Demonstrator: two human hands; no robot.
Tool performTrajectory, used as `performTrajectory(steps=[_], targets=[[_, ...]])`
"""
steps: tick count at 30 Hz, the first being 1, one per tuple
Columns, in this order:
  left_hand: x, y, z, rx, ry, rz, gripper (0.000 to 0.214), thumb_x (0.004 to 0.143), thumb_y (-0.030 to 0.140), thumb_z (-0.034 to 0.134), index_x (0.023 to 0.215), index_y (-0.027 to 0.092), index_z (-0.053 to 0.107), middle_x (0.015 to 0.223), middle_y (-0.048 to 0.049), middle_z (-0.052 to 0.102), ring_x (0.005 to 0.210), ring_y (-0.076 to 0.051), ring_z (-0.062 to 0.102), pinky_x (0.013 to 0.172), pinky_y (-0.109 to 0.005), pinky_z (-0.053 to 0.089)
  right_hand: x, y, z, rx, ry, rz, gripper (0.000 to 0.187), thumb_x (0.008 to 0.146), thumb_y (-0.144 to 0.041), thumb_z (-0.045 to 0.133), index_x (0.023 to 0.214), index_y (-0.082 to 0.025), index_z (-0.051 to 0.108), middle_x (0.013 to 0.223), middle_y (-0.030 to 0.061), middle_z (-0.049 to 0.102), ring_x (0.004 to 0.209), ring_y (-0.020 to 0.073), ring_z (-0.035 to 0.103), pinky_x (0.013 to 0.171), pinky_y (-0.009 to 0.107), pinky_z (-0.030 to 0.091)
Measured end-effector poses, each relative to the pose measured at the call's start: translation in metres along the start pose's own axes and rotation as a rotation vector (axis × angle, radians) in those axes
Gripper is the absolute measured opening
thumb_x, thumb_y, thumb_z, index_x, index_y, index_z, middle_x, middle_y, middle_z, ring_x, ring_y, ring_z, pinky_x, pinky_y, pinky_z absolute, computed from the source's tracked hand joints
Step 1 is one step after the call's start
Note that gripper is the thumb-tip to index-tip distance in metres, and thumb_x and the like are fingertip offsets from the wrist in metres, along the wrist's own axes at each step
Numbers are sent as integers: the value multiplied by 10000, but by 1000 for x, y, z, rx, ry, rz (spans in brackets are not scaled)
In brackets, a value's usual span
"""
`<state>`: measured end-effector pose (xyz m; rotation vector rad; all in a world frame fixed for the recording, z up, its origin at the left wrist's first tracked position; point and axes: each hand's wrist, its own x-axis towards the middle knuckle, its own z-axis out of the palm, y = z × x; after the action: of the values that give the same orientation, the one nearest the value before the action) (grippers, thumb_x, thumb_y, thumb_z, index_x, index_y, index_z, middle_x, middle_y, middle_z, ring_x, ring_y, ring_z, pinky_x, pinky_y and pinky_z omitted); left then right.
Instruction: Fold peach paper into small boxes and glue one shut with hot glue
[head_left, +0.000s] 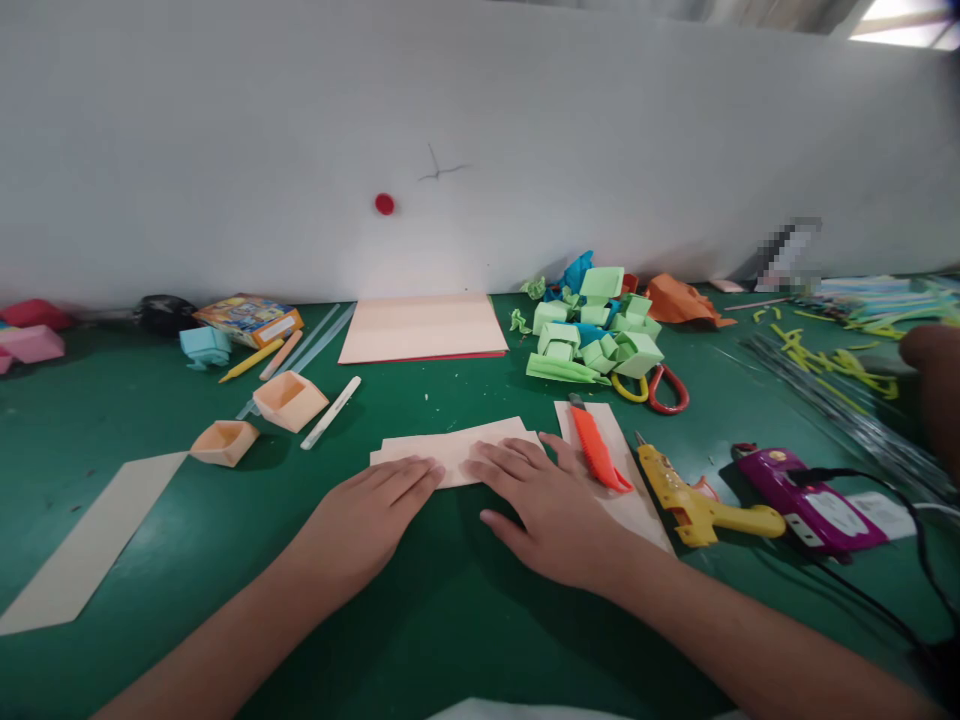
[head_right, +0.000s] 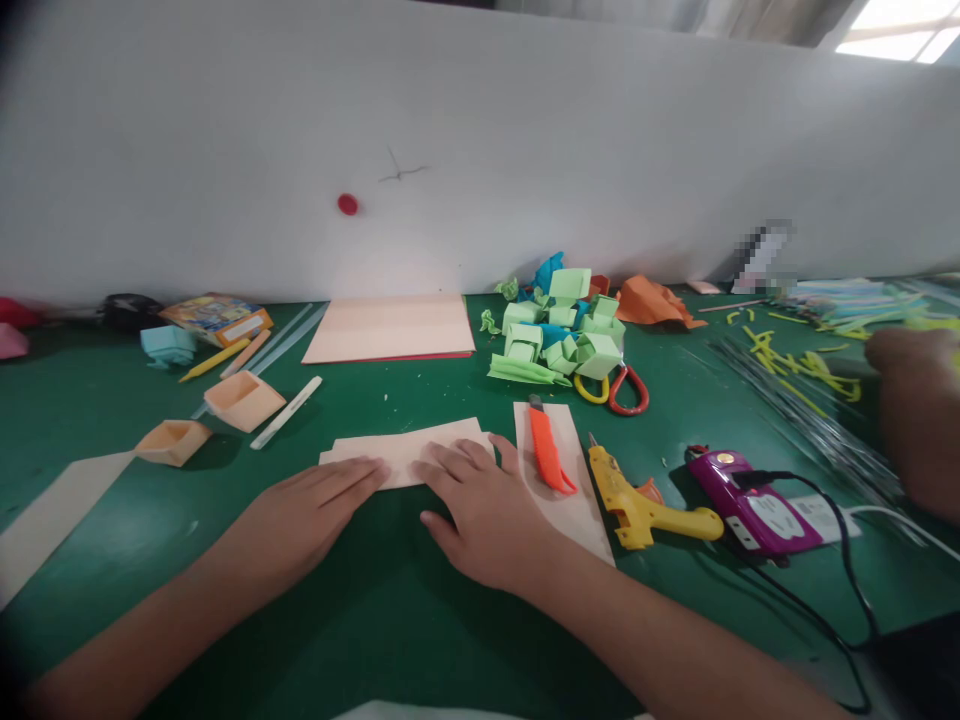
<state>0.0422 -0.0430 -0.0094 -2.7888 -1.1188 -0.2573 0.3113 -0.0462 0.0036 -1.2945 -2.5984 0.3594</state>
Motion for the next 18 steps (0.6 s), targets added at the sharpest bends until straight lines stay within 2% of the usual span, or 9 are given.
performTrajectory(steps=[11,18], targets=[[2,9,-8,9,-45,-29,461,942,98,384,1328,178,624,1319,-96,685,1191,-263,640,1000,-417,512,4,6,3,50,-30,-75,513,1011,-386,434,1508,-258,426,1629,57,371,1503,272,292,1216,579,148],[-3,17,-5,-2,-67,-72,581,855,26,377,1392,160,554,1400,-120,615,1269,-292,581,1029,-460,494,6,8,5,52,-48,-79,530,1018,-414,430,1523,-252,412,1642,45,344,1522,269,259,1233,564,139]])
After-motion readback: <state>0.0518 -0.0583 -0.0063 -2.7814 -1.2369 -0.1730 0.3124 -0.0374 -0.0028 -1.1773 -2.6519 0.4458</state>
